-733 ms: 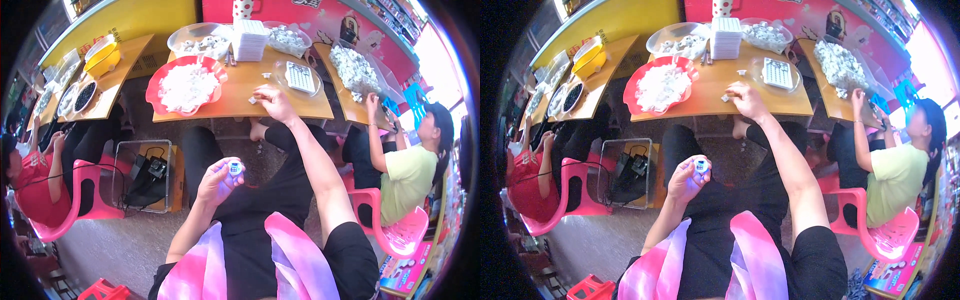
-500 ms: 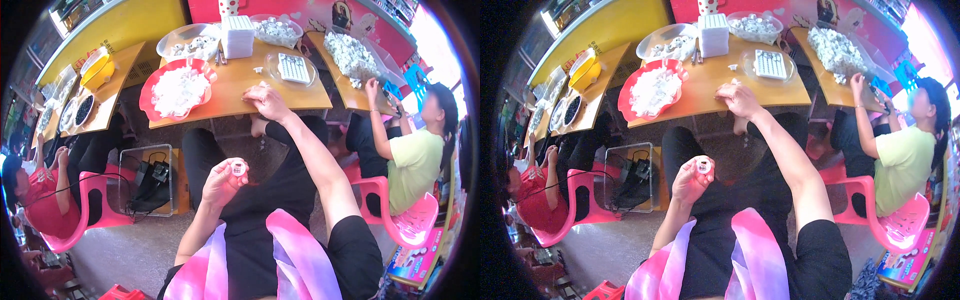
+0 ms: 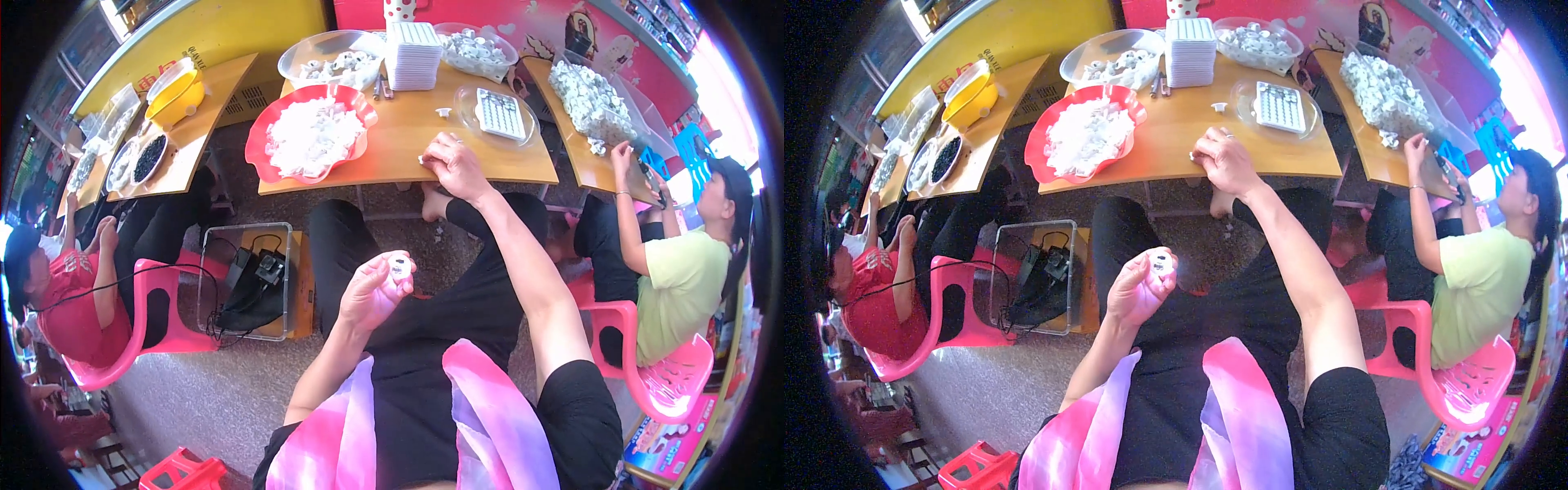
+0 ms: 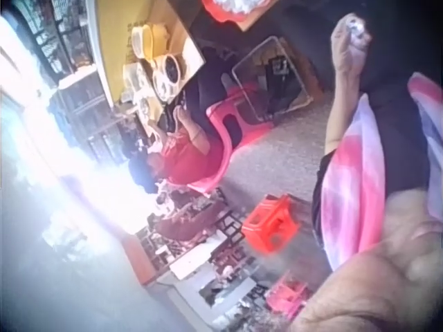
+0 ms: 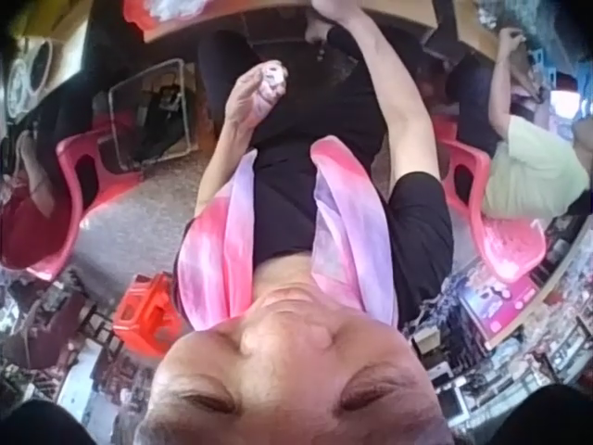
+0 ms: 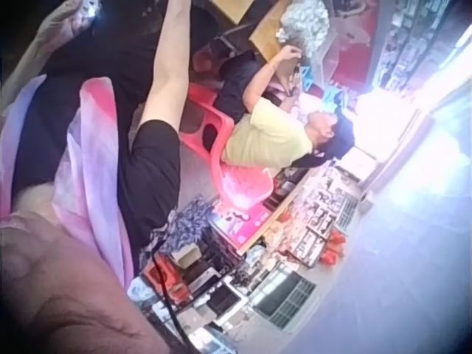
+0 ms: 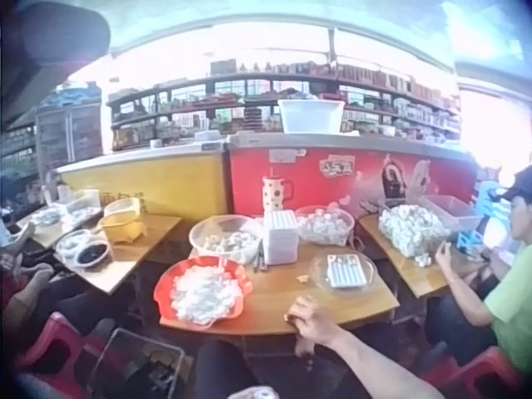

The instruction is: The person assembles small plastic components by hand at a workshop table.

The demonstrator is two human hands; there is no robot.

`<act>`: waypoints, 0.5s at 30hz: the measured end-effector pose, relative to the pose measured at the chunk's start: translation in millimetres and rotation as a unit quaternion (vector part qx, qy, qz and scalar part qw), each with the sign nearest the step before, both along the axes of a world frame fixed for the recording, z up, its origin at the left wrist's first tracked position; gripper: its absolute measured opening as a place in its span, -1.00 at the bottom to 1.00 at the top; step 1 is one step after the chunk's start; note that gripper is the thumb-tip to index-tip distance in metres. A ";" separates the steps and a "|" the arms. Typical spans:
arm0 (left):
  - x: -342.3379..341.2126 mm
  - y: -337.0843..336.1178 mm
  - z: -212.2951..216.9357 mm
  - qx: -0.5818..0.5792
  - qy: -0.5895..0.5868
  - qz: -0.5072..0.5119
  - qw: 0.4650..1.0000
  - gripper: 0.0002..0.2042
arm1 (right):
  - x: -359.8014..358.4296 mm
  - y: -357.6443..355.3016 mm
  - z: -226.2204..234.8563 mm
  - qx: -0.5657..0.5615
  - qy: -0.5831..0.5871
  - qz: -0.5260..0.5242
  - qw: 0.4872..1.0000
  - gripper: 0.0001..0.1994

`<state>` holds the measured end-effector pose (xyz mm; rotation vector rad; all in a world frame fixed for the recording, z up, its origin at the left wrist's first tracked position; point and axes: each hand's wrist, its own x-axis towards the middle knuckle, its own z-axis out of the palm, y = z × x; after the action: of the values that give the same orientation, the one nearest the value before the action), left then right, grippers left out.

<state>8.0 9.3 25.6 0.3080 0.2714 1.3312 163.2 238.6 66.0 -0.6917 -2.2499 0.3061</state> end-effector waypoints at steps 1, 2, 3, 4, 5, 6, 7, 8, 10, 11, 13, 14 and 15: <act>-0.8 -0.9 -0.1 0.002 -0.001 0.002 1.000 -0.61 | -0.4 -0.5 -0.1 0.014 0.008 0.005 1.000 -0.95; -1.6 -1.7 -0.6 0.002 0.000 0.006 1.000 -0.61 | -1.2 -0.7 -1.0 0.016 0.007 0.007 1.000 -0.95; -1.4 -2.0 -0.9 0.001 0.001 0.009 1.000 -0.61 | -1.2 -0.9 -2.0 0.001 0.003 0.006 1.000 -0.94; -1.0 -2.1 -0.8 0.002 0.001 0.010 1.000 -0.61 | -0.9 -1.0 -3.2 -0.014 0.000 0.006 1.000 -0.94; -0.4 -2.3 -0.7 0.000 0.002 0.012 1.000 -0.61 | -0.1 -0.8 -4.6 -0.014 0.000 0.007 1.000 -0.94; -0.8 -3.1 -0.7 -0.002 0.004 0.013 1.000 -0.61 | -0.7 -2.4 -5.0 -0.011 0.011 -0.003 1.000 -0.93; -0.9 -3.4 -0.9 -0.004 0.005 0.013 1.000 -0.61 | -0.6 -4.4 -6.0 -0.009 0.022 -0.012 1.000 -0.92; -0.5 -3.3 -1.3 -0.009 0.004 0.014 1.000 -0.61 | 1.1 -6.8 -7.1 -0.011 0.023 -0.013 1.000 -0.92; -1.5 -3.0 -2.7 -0.017 0.004 0.017 1.000 -0.61 | 1.5 -15.1 -3.9 0.002 0.048 -0.015 0.999 -0.93; -2.5 -2.9 -3.2 -0.020 0.005 0.021 1.000 -0.61 | 0.8 -28.5 -3.6 -0.111 0.108 -0.002 0.988 -0.93; -4.2 -3.9 -6.3 -0.028 0.001 0.032 0.999 -0.62 | 1.7 -71.7 8.0 -0.284 0.185 0.034 0.940 -0.92; -4.2 -2.2 -8.1 -0.022 0.003 0.033 0.999 -0.63 | 3.0 -94.1 18.9 -0.264 0.191 0.051 0.944 -0.90; -4.5 -2.2 -10.5 -0.017 0.006 0.036 0.999 -0.64 | 3.3 -110.8 25.4 -0.169 0.174 0.091 0.966 -0.88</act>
<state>3.5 7.1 15.0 0.2792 0.3167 1.3944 166.5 127.8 91.3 -0.5504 -1.9410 0.8499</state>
